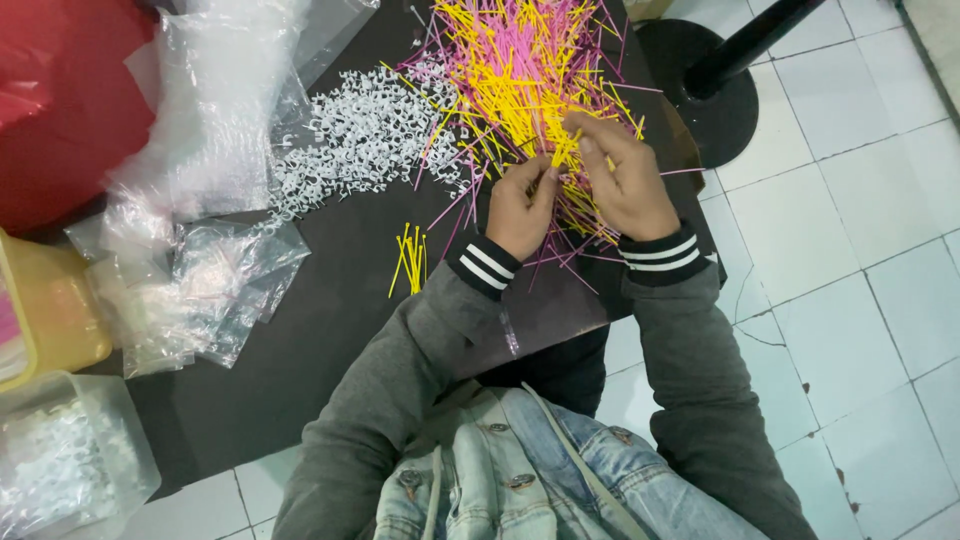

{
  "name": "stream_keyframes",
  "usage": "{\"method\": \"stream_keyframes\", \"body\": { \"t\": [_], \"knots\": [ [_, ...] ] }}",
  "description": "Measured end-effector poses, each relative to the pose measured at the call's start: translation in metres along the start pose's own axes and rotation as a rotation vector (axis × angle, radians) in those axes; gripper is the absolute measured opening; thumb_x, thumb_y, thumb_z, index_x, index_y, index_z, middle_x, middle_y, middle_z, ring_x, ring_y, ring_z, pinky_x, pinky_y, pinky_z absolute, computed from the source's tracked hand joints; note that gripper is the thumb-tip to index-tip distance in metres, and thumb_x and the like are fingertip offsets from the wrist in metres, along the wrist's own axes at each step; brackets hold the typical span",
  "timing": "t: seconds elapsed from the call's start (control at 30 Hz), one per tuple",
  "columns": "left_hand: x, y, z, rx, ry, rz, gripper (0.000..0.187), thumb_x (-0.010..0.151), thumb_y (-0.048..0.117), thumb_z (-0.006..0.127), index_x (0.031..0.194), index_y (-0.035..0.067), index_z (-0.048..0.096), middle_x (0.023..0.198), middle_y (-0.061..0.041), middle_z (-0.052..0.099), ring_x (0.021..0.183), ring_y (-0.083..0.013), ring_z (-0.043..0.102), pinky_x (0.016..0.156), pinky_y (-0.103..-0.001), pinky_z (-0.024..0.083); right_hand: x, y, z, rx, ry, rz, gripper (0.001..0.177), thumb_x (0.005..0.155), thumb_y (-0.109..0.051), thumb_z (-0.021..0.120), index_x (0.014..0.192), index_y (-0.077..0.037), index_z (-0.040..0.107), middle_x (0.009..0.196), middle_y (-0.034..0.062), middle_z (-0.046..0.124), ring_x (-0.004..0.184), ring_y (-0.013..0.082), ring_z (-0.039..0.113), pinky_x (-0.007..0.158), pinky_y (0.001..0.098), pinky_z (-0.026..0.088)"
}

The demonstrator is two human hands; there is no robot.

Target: The person sorts pink and yellow cable ties from a mixed pile on a table, separating them by color. They then place the sorted pink ties into a clear plastic bag and set it aside before continuing to sort the remaining ties.

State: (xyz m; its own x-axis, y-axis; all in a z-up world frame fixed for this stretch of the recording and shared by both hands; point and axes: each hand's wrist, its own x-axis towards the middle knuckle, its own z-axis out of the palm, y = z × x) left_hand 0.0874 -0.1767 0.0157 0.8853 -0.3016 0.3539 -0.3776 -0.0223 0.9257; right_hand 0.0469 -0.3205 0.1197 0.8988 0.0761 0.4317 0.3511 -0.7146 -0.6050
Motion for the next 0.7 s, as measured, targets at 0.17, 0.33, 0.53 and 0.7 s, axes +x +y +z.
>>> {"method": "stream_keyframes", "body": {
  "t": [0.17, 0.33, 0.53, 0.7],
  "knots": [
    [-0.001, 0.001, 0.0, -0.122, 0.022, -0.027, 0.022, 0.105, 0.019, 0.055, 0.104, 0.011, 0.075, 0.081, -0.018, 0.069, 0.088, -0.0411, 0.067, 0.082, -0.045, 0.053, 0.001, -0.008, 0.004, 0.04, -0.024, -0.108, 0.033, 0.112, -0.004, 0.046, 0.137, 0.013, 0.059, 0.122, 0.0362, 0.064, 0.113, 0.0576, 0.06, 0.092, 0.0596, 0.05],
    [0.001, 0.001, -0.001, -0.158, 0.018, -0.028, 0.021, 0.105, 0.019, 0.056, 0.106, 0.009, 0.074, 0.082, -0.019, 0.071, 0.088, -0.0373, 0.069, 0.082, -0.044, 0.053, -0.008, 0.005, 0.006, 0.039, -0.021, -0.074, 0.036, 0.111, -0.006, 0.049, 0.144, 0.007, 0.057, 0.122, 0.032, 0.065, 0.112, 0.0522, 0.063, 0.086, 0.0558, 0.052],
    [0.005, 0.017, -0.007, -0.319, 0.082, -0.023, 0.024, 0.108, 0.019, 0.053, 0.108, 0.006, 0.073, 0.088, -0.014, 0.078, 0.084, -0.0183, 0.071, 0.081, -0.035, 0.054, -0.027, -0.009, 0.019, 0.103, 0.083, 0.031, 0.029, 0.11, -0.007, 0.055, 0.133, 0.008, 0.065, 0.112, 0.0268, 0.069, 0.104, 0.0434, 0.067, 0.078, 0.0462, 0.053],
    [-0.001, 0.022, -0.012, -0.354, 0.137, 0.033, 0.024, 0.109, 0.019, 0.054, 0.114, 0.005, 0.073, 0.095, -0.013, 0.079, 0.088, -0.0097, 0.063, 0.082, -0.033, 0.053, -0.037, -0.022, 0.04, 0.201, 0.145, 0.077, 0.029, 0.109, -0.008, 0.057, 0.128, 0.012, 0.065, 0.105, 0.0277, 0.073, 0.105, 0.0367, 0.069, 0.086, 0.0494, 0.053]
  ]
}}
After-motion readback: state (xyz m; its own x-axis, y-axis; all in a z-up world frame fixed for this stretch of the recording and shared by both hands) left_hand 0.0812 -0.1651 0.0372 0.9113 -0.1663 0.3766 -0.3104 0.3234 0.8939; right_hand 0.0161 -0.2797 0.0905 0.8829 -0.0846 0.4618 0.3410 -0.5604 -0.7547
